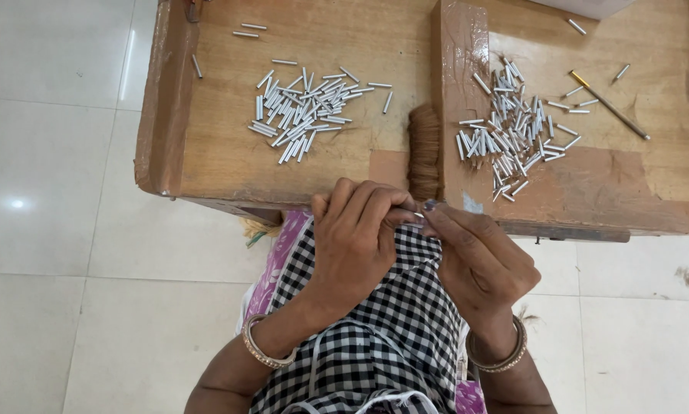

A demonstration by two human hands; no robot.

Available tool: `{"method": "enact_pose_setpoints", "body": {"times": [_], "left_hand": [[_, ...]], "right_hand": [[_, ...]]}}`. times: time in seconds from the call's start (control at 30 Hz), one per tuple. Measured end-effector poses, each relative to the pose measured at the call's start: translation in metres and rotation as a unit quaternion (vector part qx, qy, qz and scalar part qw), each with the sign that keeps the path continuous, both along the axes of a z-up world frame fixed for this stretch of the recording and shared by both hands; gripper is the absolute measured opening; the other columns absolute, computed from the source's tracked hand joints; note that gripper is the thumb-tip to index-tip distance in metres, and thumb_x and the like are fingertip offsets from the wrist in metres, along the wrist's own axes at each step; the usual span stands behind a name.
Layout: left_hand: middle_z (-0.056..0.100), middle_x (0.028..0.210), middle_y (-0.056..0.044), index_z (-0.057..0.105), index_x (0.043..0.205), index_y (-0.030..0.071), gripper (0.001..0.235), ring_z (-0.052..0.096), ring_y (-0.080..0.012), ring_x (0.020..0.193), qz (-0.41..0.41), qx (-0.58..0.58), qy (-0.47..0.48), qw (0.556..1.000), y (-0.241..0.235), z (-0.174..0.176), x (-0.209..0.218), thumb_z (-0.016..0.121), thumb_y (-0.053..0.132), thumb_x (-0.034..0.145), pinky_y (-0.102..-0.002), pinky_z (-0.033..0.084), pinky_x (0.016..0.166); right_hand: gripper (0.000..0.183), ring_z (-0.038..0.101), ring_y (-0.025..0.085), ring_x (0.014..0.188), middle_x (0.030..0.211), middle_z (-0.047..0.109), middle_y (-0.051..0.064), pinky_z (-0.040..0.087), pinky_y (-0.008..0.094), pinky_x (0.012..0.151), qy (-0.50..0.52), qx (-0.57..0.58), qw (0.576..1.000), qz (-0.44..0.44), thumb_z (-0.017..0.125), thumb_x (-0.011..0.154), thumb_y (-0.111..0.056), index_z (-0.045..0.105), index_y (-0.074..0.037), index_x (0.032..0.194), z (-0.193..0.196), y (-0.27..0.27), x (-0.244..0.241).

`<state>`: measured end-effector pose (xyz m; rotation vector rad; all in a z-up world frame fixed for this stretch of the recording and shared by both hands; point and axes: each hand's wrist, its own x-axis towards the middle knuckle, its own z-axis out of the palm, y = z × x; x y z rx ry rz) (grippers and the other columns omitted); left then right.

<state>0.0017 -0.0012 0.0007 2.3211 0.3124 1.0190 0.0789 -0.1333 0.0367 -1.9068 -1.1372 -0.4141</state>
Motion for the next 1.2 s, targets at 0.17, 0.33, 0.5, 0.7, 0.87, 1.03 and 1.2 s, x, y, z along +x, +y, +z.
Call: {"method": "enact_pose_setpoints", "body": {"times": [0.17,0.33,0.5,0.7,0.87,1.03,1.2], "left_hand": [[0.067,0.103,0.003,0.065,0.112,0.01,0.025,0.054,-0.0176,0.095,-0.023,-0.003,-0.008,1.0,0.001,-0.001,0.0,0.071,-0.001,0.09,-0.037,0.032,0.084],[0.066,0.102,0.001,0.064,0.108,0.011,0.025,0.054,-0.0189,0.095,-0.008,-0.005,0.003,1.0,0.003,-0.003,0.0,0.071,0.0,0.087,-0.038,0.032,0.084],[0.065,0.096,0.003,0.065,0.107,0.011,0.021,0.054,-0.0185,0.089,-0.031,-0.023,-0.005,0.999,-0.004,-0.001,-0.001,0.071,0.0,0.09,-0.036,0.033,0.083],[0.066,0.095,0.001,0.066,0.107,0.01,0.022,0.053,-0.019,0.088,-0.023,-0.025,-0.003,0.999,-0.005,-0.005,0.002,0.071,-0.001,0.089,-0.036,0.033,0.082],[0.068,0.096,0.001,0.066,0.105,0.009,0.02,0.054,-0.019,0.088,-0.056,-0.045,-0.019,0.997,-0.012,-0.007,-0.002,0.07,-0.001,0.088,-0.036,0.033,0.082],[0.068,0.094,0.002,0.067,0.101,0.009,0.014,0.054,-0.0181,0.085,-0.038,-0.048,-0.018,0.998,-0.014,-0.013,-0.003,0.069,-0.001,0.091,-0.036,0.034,0.081],[0.068,0.088,0.002,0.069,0.095,0.009,0.008,0.051,-0.0185,0.079,-0.061,-0.055,0.001,0.997,-0.019,-0.013,-0.007,0.071,0.002,0.091,-0.037,0.031,0.076]], "right_hand": [[0.031,0.077,0.018,0.091,0.104,0.076,0.013,0.061,0.025,0.074,-0.025,0.001,1.0,-0.005,0.07,0.09,0.019,0.074,0.001,0.115,-0.003,0.001,0.0],[0.033,0.077,0.017,0.089,0.101,0.077,0.011,0.06,0.025,0.075,0.013,-0.004,1.0,-0.013,0.074,0.087,0.015,0.071,0.006,0.119,-0.005,0.0,0.003],[0.024,0.076,0.015,0.084,0.095,0.077,0.01,0.056,0.021,0.065,-0.028,0.037,0.998,-0.035,0.069,0.087,0.019,0.074,-0.002,0.099,-0.012,-0.002,0.001],[0.027,0.071,0.008,0.073,0.092,0.078,0.006,0.042,0.019,0.055,0.059,0.045,0.996,-0.046,0.068,0.084,0.019,0.075,-0.002,0.099,-0.018,-0.007,0.006],[0.025,0.061,0.006,0.058,0.085,0.078,0.007,0.034,0.02,0.048,0.055,0.033,0.994,-0.088,0.07,0.076,0.019,0.076,-0.003,0.086,-0.024,-0.012,0.003],[0.023,0.076,0.01,0.08,0.095,0.077,0.007,0.056,0.02,0.065,0.057,0.028,0.998,-0.019,0.07,0.085,0.016,0.074,-0.005,0.094,-0.022,-0.02,0.003],[0.022,0.072,0.014,0.068,0.084,0.077,0.009,0.048,0.023,0.057,0.095,0.015,0.991,-0.088,0.068,0.079,0.019,0.076,0.001,0.088,-0.024,-0.025,-0.004]]}}
